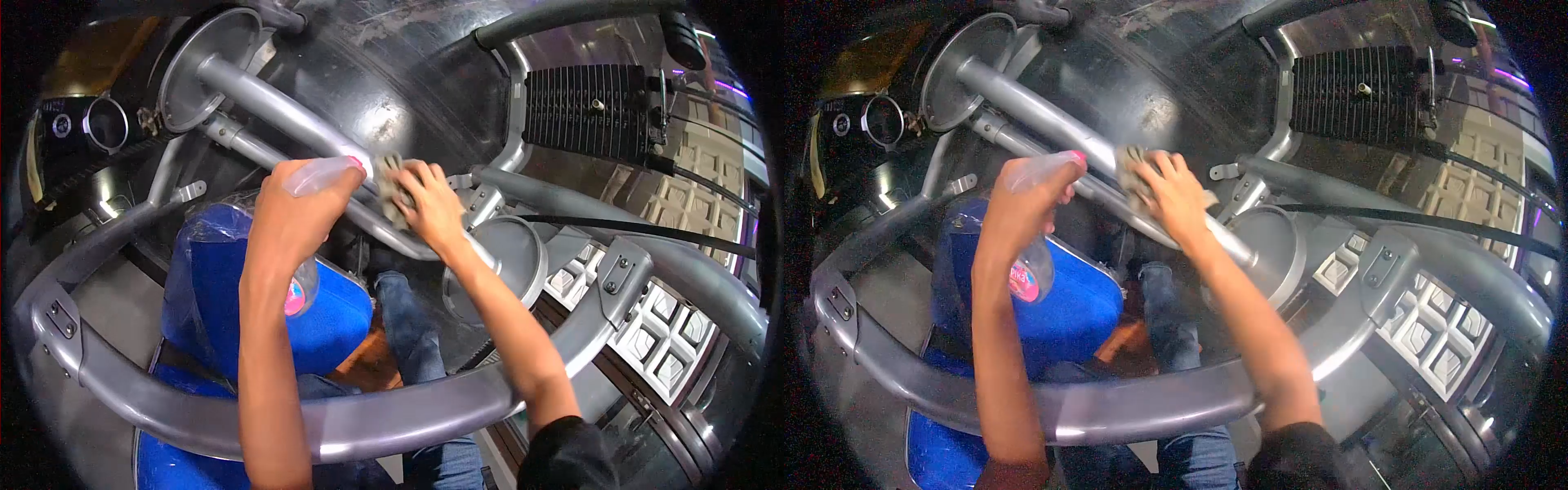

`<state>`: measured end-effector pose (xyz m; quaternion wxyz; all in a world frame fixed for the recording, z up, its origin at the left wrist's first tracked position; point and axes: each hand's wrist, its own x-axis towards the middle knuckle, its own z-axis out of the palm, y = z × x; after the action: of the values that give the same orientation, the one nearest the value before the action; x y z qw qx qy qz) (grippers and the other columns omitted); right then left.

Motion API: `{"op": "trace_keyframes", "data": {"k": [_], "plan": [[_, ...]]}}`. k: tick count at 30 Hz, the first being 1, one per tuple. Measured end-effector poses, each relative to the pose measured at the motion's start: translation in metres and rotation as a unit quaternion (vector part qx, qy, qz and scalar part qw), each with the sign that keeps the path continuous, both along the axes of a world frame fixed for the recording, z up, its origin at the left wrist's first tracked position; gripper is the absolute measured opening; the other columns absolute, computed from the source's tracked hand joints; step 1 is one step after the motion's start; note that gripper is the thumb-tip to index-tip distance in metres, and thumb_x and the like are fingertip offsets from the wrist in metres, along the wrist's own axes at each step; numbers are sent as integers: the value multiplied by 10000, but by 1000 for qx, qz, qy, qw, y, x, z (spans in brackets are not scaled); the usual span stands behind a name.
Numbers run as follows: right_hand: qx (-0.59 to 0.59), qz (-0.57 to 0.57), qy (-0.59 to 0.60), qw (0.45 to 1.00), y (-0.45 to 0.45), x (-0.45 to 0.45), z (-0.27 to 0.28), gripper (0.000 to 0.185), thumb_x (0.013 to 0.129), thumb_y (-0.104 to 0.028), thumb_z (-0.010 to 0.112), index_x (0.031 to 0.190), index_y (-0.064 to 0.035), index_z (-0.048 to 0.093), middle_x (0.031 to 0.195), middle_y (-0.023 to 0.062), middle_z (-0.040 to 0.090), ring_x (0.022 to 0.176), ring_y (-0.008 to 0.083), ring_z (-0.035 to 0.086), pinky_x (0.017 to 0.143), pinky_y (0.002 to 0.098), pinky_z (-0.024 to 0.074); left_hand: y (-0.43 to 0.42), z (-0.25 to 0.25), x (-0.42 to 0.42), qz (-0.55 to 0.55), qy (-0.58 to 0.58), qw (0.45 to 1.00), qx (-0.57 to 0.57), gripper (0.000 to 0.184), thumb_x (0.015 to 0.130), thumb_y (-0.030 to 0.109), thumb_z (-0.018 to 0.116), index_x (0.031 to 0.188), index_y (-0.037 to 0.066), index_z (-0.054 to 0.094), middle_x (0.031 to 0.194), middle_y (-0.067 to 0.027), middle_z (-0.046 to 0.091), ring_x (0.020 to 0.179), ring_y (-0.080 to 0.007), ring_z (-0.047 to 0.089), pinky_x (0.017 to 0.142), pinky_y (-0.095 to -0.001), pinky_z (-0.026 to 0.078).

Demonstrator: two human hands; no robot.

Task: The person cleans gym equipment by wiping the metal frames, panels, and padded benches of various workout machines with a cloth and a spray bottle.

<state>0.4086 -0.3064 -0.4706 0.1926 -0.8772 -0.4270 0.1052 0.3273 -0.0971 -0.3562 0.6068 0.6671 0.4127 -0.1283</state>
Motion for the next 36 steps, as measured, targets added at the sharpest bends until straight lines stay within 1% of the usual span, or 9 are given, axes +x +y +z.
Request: {"op": "trace_keyframes", "data": {"k": [2, 6, 10, 17, 22, 23, 27, 30, 36], "plan": [[14, -113, 50, 992, 22, -1, -4, 315, 834, -229, 687, 1141, -171, 645, 1043, 88, 609, 939, 293, 575, 803, 397, 516, -3, -3, -1, -9, 2, 1000, 14, 392, 794, 373, 686, 734, -15, 675, 602, -57, 587, 550, -137, 562, 528, -318, 443], [58, -89, 95, 990, -19, 12, -8, 311, 860, -286, 666, 1117, -111, 669, 1035, 126, 639, 941, 322, 607, 816, 423, 513, -3, -5, -2, -54, 19, 998, 6, 368, 826, 378, 691, 873, 14, 719, 682, -22, 623, 472, -99, 524, 419, -262, 402], [-115, -149, 234, 954, -87, 25, 9, 439, 862, -415, 615, 1090, -49, 696, 1053, 178, 669, 974, 397, 643, 882, 435, 501, -4, -11, -3, -102, 26, 994, 25, 395, 827, 390, 680, 869, -1, 713, 688, -29, 623, 485, -89, 520, 421, -258, 398], [-67, -148, 394, 905, -40, 45, -44, 475, 842, -391, 562, 1223, -125, 661, 1164, 188, 671, 1124, 369, 618, 983, 407, 462, -14, -12, -1, -148, 37, 988, 2, 350, 830, 362, 684, 816, 14, 709, 655, -8, 604, 493, -84, 524, 414, -251, 379], [-63, -131, 406, 902, 13, 53, -35, 477, 841, -426, 549, 1194, -129, 671, 1126, 215, 668, 1100, 415, 604, 974, 427, 461, -36, -16, -4, -231, -27, 970, 76, 331, 816, 333, 706, 775, 4, 701, 620, -108, 639, 549, -150, 594, 532, -331, 455], [-83, -127, 423, 893, 6, 55, -26, 493, 843, -475, 542, 1165, -129, 684, 1092, 210, 679, 1074, 413, 618, 957, 435, 468, -45, -12, -1, -220, 21, 973, 59, 314, 767, 370, 701, 823, 64, 735, 786, -191, 691, 776, -370, 680, 719, -413, 532], [-219, -80, 393, 889, -62, 64, -5, 530, 862, -532, 523, 1155, -122, 687, 1068, 226, 681, 1054, 414, 626, 944, 433, 477, -75, -14, 1, -232, 61, 967, 92, 342, 753, 386, 702, 831, 56, 745, 871, -212, 699, 888, -396, 662, 843, -453, 516], [-269, -101, 387, 876, -137, 58, -1, 557, 884, -529, 519, 1164, -74, 676, 1063, 237, 683, 1075, 402, 626, 961, 427, 470, -89, -32, -9, -221, 4, 963, 155, 316, 781, 352, 695, 796, 37, 722, 770, -199, 682, 751, -368, 677, 683, -421, 515], [-163, -217, 380, 884, -160, 42, 21, 520, 892, -420, 579, 1278, -72, 585, 1190, 198, 653, 1139, 357, 612, 979, 410, 462, -94, -25, -8, -201, -52, 951, 230, 327, 776, 348, 707, 790, 21, 716, 740, -183, 679, 708, -364, 661, 660, -401, 512]]}}
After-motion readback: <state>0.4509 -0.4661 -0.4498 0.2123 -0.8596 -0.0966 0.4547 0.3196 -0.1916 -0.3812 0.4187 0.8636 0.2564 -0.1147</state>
